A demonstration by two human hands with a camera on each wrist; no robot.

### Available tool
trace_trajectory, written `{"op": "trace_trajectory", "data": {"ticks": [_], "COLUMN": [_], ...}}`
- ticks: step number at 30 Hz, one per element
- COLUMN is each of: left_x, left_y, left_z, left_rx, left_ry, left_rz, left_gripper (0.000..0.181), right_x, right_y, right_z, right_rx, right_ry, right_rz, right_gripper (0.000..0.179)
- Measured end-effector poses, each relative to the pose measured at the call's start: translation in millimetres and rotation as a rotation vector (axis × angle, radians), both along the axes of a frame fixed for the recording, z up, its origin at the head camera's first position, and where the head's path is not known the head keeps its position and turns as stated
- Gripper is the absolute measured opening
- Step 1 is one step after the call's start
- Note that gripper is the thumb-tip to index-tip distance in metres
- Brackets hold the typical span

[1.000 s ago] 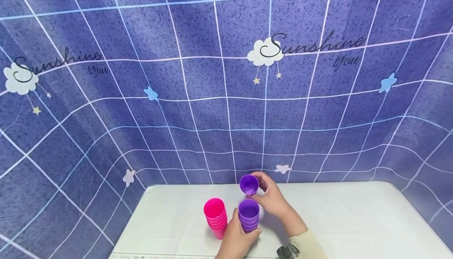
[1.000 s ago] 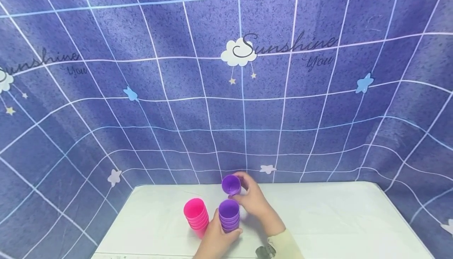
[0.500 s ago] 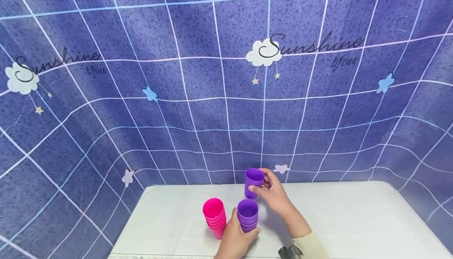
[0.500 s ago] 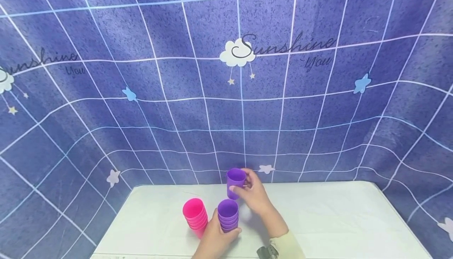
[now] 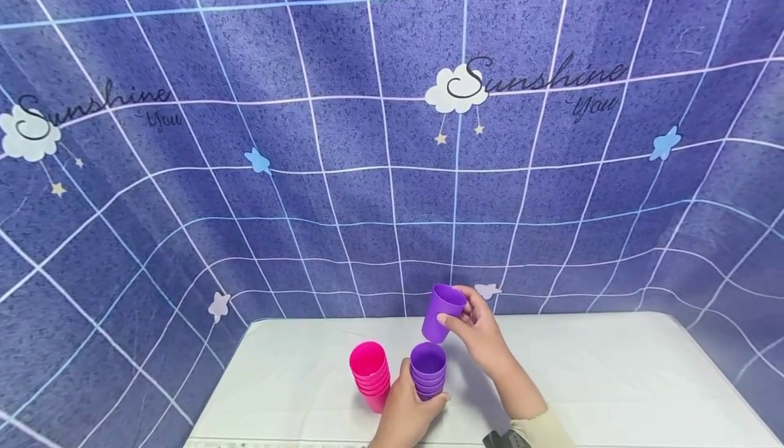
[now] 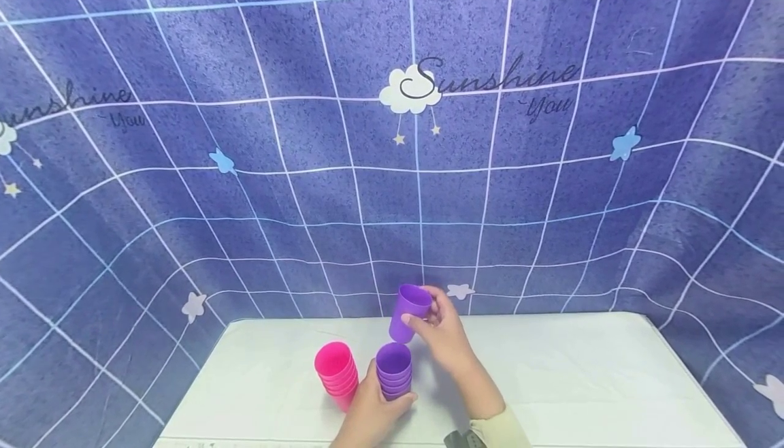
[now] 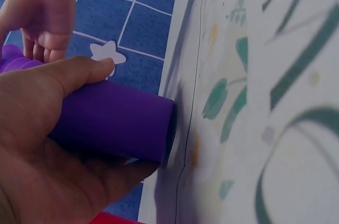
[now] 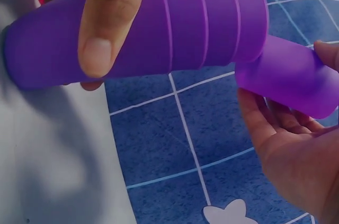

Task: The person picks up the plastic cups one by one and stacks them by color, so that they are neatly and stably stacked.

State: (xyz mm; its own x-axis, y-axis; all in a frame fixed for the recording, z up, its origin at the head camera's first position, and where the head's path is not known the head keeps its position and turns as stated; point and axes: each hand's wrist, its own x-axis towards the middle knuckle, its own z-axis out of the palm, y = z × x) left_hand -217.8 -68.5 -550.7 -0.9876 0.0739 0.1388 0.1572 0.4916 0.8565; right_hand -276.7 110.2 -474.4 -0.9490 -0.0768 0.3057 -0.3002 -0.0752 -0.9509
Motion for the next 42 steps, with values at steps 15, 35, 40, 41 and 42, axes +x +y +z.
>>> {"op": "trace_trajectory", "data": {"ticks": [15,35,40,41,42], "left_x": [1.9,-0.3,-0.8,-0.9,-0.7], "left_y": [0.2,1.1,0.2,0.1,0.0], "left_z": [1.4,0.3,-0.3,-0.7,-0.6], "left_rx": [-0.028,-0.057,-0.056,-0.057,-0.059], "left_ry": [0.008,0.037,0.032,0.031,0.029], "left_rz": [0.014,0.015,0.017,0.019,0.018], "left_gripper": [0.071,0.070,0.071,0.071,0.071], "right_x": [10.5,14.6,12.3,11.9,11.7], "right_y": [-0.3,5.1,7.0,7.2,7.3], "right_z": [-0.6,-4.4,-10.1,-11.3,-12.5], "right_rx": [0.056,0.225,0.268,0.279,0.293], "right_ry": [0.087,0.230,0.222,0.220,0.220], "right_rz": [0.171,0.255,0.295,0.304,0.311], "right_gripper": [0.059,0.059,0.060,0.060,0.061]}}
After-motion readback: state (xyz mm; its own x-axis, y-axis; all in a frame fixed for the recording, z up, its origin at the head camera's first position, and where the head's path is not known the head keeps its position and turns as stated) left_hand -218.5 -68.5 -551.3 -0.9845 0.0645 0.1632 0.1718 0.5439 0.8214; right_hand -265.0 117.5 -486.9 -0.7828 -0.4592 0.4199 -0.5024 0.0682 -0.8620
